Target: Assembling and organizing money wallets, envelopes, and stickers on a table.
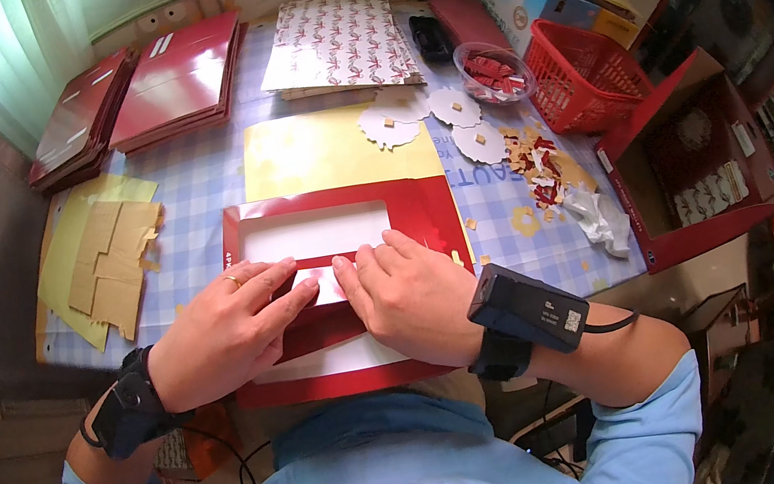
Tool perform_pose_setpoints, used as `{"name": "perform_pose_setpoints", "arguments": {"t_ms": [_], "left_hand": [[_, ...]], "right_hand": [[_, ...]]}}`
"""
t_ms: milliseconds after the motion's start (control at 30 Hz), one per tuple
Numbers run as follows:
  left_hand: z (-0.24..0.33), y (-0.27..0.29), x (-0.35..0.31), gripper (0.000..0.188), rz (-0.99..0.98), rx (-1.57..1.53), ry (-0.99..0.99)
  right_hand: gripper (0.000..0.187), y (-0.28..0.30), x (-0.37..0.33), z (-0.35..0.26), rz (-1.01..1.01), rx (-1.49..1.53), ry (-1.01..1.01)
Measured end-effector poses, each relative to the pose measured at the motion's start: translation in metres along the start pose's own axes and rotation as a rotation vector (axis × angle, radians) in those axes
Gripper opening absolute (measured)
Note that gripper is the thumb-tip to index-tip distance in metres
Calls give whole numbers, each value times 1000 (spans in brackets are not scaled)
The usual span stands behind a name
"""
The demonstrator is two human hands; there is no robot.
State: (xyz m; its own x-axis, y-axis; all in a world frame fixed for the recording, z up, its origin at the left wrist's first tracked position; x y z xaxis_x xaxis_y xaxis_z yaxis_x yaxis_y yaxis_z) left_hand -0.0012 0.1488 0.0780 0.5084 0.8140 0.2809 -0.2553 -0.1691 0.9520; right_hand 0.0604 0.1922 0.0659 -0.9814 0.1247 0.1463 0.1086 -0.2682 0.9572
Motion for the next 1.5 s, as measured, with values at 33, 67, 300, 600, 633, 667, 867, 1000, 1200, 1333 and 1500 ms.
{"name": "perform_pose_setpoints", "arguments": {"t_ms": [33, 67, 300, 600, 633, 667, 867, 1000, 1200, 1333, 1500], "left_hand": [[0, 1, -2, 45, 11, 28, 12], [1, 2, -3, 45, 21, 57, 23], [0, -1, 0, 41, 40, 75, 13], [3, -3, -5, 40, 42, 170, -20], [4, -2, -5, 39, 26, 179, -13], [5, -1, -4, 39, 10, 188, -5], [-2, -3, 1, 49, -52, 158, 127], [-7, -14, -4, 54, -105, 218, 187], [-8, -32, -11, 73, -269, 147, 180], [-6, -34, -15, 85, -192, -14, 213], [-6, -39, -15, 85, -178, 16, 222]], "right_hand": [[41, 0, 0, -1, 7, -15, -5], [41, 0, 0, -1, 14, -29, -11], [40, -2, 11, -6, 66, 3, -45], [39, -7, 7, -16, 82, -208, -8], [39, -4, 7, -17, 80, -211, 11], [38, -2, 7, -19, 78, -213, 30], [43, 4, 15, -10, 1, -166, -32], [53, -11, 11, -3, -26, -127, -58], [68, -24, 3, 6, -155, 209, -142], [91, -36, -1, 8, -247, 310, -150], [93, -40, -6, 9, -150, 382, -179]]}}
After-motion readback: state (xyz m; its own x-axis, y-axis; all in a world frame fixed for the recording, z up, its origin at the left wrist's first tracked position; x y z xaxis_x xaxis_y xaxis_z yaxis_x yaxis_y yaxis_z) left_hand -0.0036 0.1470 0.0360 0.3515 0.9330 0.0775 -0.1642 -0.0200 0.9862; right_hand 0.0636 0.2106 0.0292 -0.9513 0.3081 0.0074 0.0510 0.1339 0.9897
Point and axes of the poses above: each hand's wrist, its own x-axis towards the middle knuckle, its own y-axis out of the back of the hand, z = x × y, the point moved 10 cm from there along x, towards the middle knuckle, and after that the axes turned 15 degrees about -y, right-handed, at the moved point
